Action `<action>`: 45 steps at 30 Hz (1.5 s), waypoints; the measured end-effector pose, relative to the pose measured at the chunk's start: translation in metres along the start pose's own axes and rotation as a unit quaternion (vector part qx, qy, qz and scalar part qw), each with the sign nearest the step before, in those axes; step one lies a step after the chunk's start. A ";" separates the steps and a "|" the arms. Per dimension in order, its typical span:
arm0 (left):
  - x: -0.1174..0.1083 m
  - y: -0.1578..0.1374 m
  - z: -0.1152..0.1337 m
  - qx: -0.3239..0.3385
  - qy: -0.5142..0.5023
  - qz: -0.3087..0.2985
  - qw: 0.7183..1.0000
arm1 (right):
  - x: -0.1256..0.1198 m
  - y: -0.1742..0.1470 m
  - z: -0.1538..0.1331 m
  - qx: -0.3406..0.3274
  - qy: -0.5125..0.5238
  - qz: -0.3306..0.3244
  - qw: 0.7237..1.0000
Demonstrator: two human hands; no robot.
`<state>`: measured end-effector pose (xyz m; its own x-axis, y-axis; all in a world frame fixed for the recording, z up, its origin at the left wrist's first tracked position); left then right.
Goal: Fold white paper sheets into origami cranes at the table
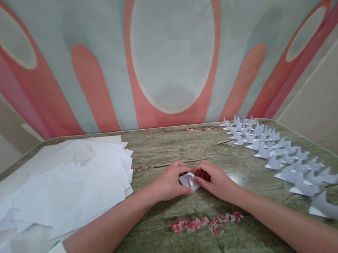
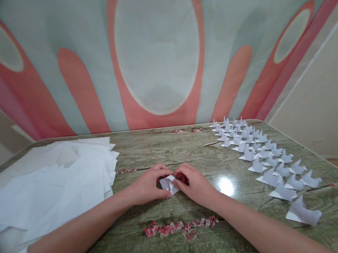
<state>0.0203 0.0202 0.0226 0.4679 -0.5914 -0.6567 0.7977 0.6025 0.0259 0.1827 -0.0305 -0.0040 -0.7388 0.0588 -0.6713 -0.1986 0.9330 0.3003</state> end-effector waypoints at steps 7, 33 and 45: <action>-0.001 0.000 0.000 -0.010 0.000 -0.010 1.000 | -0.001 0.000 -0.004 -0.012 -0.013 0.023 1.000; 0.000 -0.001 0.002 0.013 0.009 -0.015 1.000 | 0.002 -0.003 -0.005 -0.015 -0.033 0.030 0.999; -0.001 0.000 0.001 0.016 0.009 -0.015 1.000 | 0.002 -0.003 -0.003 -0.010 -0.021 0.024 0.999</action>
<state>0.0204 0.0203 0.0242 0.4366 -0.6000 -0.6704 0.8235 0.5666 0.0292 0.1795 -0.0340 -0.0042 -0.7207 0.1193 -0.6829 -0.1756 0.9216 0.3463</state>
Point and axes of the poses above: each hand's wrist, its own y-axis towards the middle knuckle, its own x-axis out of the palm, z = x × y, the point moved 2 cm from there along y, towards the middle knuckle
